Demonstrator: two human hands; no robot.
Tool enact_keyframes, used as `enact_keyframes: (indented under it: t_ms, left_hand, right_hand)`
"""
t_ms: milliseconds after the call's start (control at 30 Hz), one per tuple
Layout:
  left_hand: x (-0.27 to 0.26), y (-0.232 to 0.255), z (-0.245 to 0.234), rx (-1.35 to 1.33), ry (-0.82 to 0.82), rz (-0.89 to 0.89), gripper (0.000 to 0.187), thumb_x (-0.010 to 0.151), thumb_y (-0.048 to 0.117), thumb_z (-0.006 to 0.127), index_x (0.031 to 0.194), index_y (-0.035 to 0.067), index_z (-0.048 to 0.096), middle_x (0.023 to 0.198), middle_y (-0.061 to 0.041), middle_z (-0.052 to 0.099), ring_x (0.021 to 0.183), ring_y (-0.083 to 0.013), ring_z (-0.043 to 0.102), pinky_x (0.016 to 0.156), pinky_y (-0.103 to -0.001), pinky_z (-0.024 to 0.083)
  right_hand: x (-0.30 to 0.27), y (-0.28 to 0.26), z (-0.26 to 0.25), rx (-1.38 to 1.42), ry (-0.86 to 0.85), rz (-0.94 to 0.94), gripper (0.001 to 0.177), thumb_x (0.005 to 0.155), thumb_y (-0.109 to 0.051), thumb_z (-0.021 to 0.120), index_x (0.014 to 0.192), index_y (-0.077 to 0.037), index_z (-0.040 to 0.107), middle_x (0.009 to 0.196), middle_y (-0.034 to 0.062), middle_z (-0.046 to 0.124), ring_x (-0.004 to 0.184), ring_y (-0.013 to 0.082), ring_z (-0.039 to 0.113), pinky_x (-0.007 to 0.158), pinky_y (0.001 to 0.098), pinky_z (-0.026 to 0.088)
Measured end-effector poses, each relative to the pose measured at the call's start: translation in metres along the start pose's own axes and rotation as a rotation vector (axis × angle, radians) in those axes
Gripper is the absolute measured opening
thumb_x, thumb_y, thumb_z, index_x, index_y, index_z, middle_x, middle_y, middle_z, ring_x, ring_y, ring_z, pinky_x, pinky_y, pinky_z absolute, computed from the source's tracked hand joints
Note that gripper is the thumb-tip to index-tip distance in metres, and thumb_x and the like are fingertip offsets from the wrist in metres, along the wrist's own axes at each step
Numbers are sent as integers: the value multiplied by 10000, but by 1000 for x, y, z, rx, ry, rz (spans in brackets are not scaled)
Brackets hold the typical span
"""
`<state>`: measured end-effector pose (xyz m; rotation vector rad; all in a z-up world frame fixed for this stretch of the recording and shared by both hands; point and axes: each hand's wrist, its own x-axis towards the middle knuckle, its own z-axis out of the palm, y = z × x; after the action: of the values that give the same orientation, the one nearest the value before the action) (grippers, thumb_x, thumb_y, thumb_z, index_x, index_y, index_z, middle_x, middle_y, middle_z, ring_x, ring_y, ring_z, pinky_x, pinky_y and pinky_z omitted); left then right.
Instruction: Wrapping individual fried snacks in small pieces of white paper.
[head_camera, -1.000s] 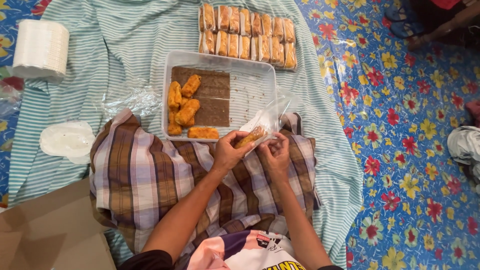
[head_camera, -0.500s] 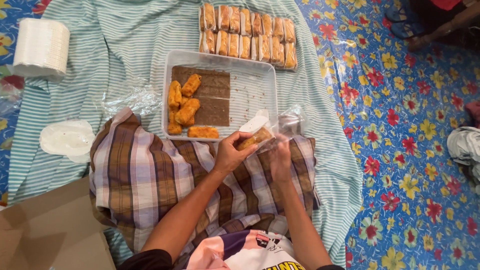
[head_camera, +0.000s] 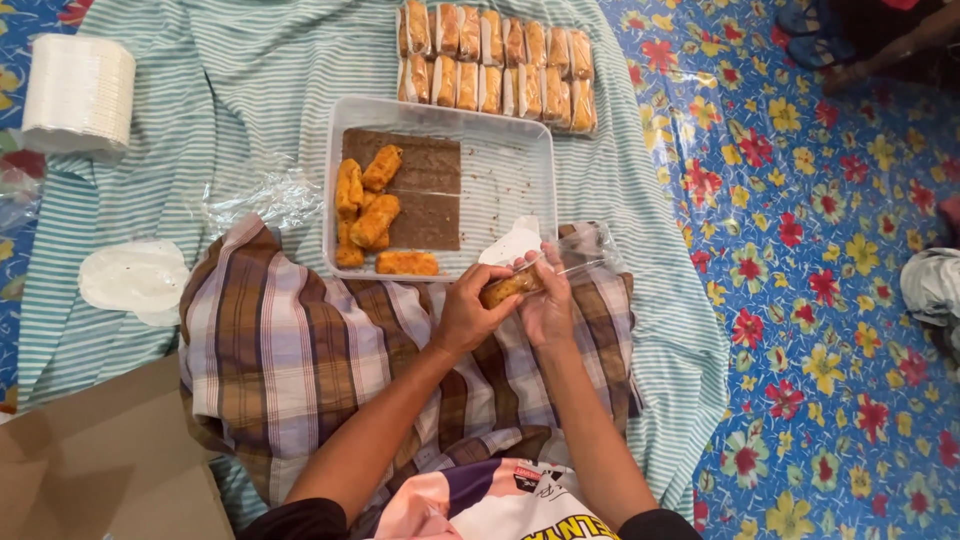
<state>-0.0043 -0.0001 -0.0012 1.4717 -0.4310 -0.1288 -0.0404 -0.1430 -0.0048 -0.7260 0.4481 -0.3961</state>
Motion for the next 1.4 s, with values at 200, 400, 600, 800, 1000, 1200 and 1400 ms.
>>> enact_keyframes:
  t_ms: [200,400,600,800,1000,1200,1400]
  left_hand:
    - [3,-3,-9,96,-131,75,581,730,235,919,1233,75,677,1066,-154,665,1062,-381,687,863,-436,575]
    - [6,-2,-18,95,-311,51,644,706,69,890,1313,92,675,1148,-150,646,1056,-381,680,825,-415,597]
    - [6,-2,-14,159,-265,222,528,789,139,860,1281,91,677,1110,-111,638,1032,-346,686,835,-401,595]
    - [6,1,-14,294,-184,357,464,815,162,853,1246,101,693,1079,-75,638,1006,-299,694,836,-380,593]
    - [7,13,-15,293,-130,396,388,858,172,824,1213,77,699,1090,-81,634,1005,-291,683,865,-370,585]
    - [11,24,-20,205,-195,401,398,862,126,809,1233,64,678,1121,-100,642,1022,-317,695,879,-402,592]
    - [12,17,-21,269,-199,430,272,907,123,760,1166,75,691,1067,-72,648,926,-281,718,822,-354,607]
  right_hand:
    - [16,-7,-20,49,49,55,321,944,-76,655,1250,-152,596,1051,44,733,1002,198,694,973,451,584]
    - [22,-22,-29,34,37,77,332,944,-68,655,1267,-134,615,1052,66,714,1024,203,676,992,462,569]
    - [22,-18,-34,-23,-3,113,386,941,-52,661,1319,-106,603,1082,91,711,1022,229,697,956,474,582]
    - [8,-15,-11,-36,-68,119,416,933,-20,665,1333,-100,587,1076,85,705,1022,221,684,949,445,582]
    - [4,-20,3,-67,-97,129,405,945,-19,648,1338,-94,588,1067,64,724,1016,210,698,914,416,591]
    - [8,-26,2,-44,-102,124,400,940,-12,655,1327,-93,595,1046,89,731,994,230,710,900,447,601]
    - [6,-27,-1,-77,-123,134,420,947,-5,632,1353,-93,574,1055,88,734,989,235,721,878,446,615]
